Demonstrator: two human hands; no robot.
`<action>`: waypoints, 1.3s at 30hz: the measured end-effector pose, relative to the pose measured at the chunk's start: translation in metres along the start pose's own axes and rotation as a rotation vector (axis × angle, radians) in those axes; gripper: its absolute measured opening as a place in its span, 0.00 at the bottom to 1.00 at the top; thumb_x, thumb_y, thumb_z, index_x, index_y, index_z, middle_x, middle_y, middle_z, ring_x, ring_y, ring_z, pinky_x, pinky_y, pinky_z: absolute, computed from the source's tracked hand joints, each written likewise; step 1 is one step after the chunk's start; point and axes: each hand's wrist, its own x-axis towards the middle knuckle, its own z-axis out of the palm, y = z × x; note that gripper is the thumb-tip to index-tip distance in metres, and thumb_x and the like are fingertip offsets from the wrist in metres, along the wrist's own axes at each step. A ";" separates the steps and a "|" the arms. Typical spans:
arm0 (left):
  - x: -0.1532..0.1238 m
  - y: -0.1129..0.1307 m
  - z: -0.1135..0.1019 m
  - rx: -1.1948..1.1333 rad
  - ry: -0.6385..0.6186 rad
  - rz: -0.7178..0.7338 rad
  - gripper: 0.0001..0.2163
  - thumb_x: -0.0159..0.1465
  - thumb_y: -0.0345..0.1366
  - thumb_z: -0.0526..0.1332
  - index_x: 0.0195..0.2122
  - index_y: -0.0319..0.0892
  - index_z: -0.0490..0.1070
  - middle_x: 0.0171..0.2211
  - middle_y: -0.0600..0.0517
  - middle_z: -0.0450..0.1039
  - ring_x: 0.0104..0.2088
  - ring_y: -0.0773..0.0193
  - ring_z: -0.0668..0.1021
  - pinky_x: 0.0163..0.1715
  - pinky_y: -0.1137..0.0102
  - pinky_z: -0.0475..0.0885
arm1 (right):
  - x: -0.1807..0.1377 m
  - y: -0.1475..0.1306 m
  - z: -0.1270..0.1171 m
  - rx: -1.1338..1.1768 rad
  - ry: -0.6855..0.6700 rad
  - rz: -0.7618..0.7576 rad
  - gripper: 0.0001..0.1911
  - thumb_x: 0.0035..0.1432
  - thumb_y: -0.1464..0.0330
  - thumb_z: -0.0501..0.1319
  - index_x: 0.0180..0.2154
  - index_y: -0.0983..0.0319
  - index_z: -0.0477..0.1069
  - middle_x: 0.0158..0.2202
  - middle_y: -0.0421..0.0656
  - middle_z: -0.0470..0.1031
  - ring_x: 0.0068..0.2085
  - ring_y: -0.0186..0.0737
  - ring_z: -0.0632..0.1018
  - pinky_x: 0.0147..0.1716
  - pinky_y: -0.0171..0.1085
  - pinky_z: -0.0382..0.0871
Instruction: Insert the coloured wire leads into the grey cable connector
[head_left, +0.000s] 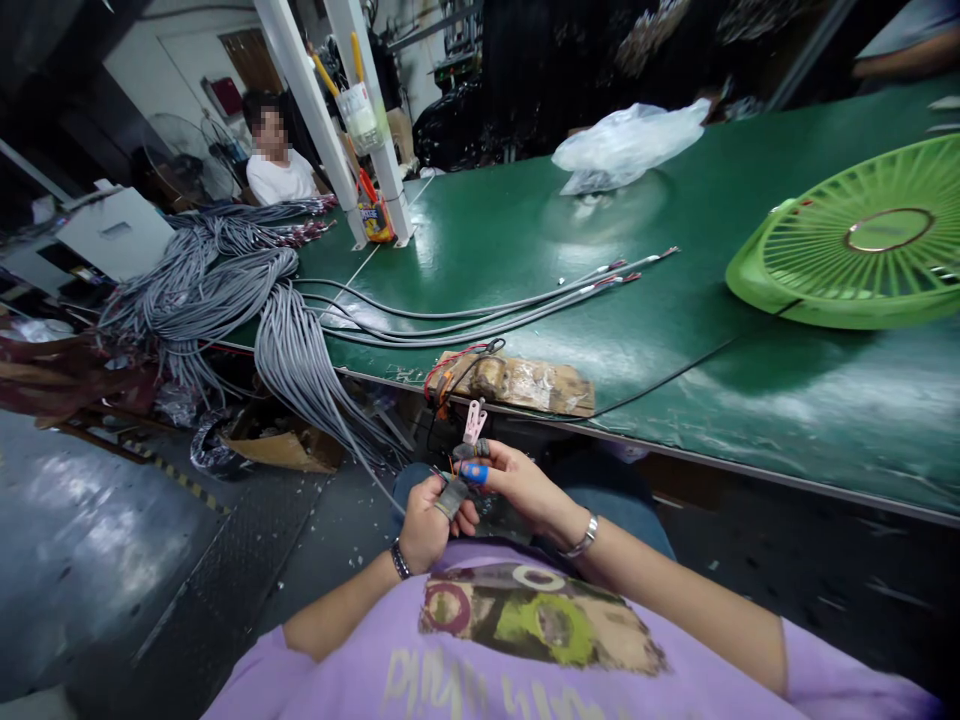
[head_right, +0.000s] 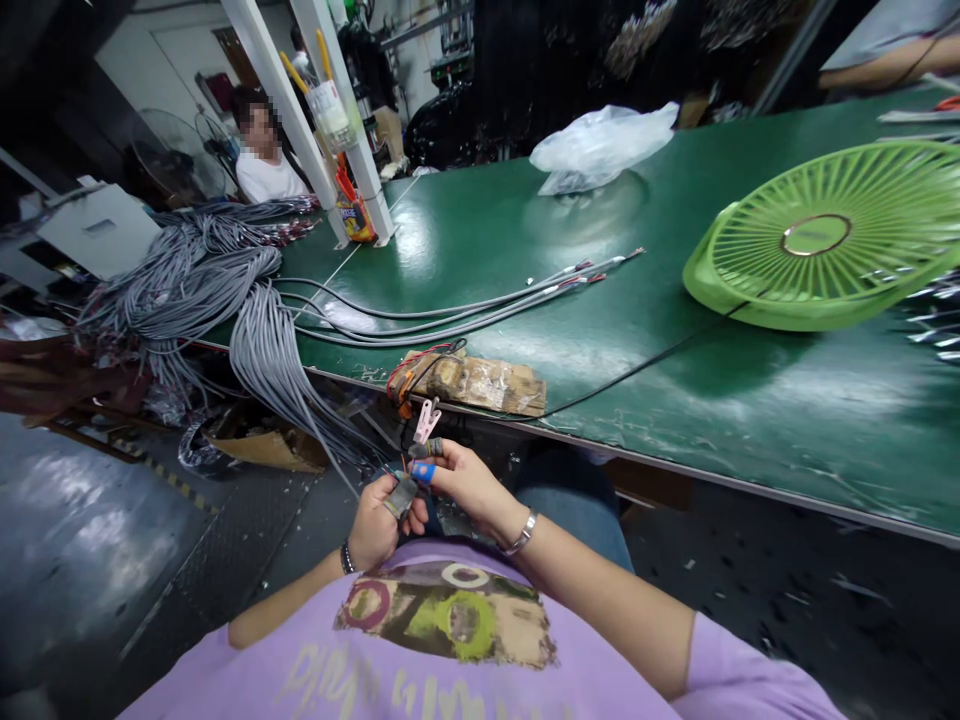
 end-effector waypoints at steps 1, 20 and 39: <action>0.000 0.000 0.000 0.015 -0.010 0.003 0.16 0.57 0.49 0.59 0.25 0.38 0.66 0.17 0.51 0.73 0.14 0.70 0.72 0.13 0.77 0.58 | 0.001 -0.001 0.002 0.019 0.005 0.002 0.20 0.40 0.61 0.70 0.35 0.64 0.70 0.30 0.41 0.74 0.29 0.33 0.71 0.27 0.32 0.60; 0.000 0.002 0.004 0.047 0.057 0.026 0.19 0.57 0.52 0.58 0.24 0.38 0.66 0.18 0.51 0.73 0.15 0.70 0.72 0.13 0.77 0.58 | 0.004 0.007 0.003 0.003 0.191 -0.019 0.17 0.36 0.63 0.70 0.29 0.62 0.68 0.24 0.39 0.73 0.25 0.31 0.70 0.22 0.30 0.60; 0.010 0.041 0.014 -0.317 -0.193 -0.100 0.16 0.49 0.48 0.65 0.25 0.39 0.67 0.10 0.55 0.67 0.07 0.73 0.63 0.07 0.78 0.51 | 0.022 -0.018 -0.016 0.163 -0.080 0.005 0.22 0.46 0.50 0.64 0.31 0.63 0.71 0.27 0.41 0.71 0.24 0.30 0.67 0.25 0.31 0.62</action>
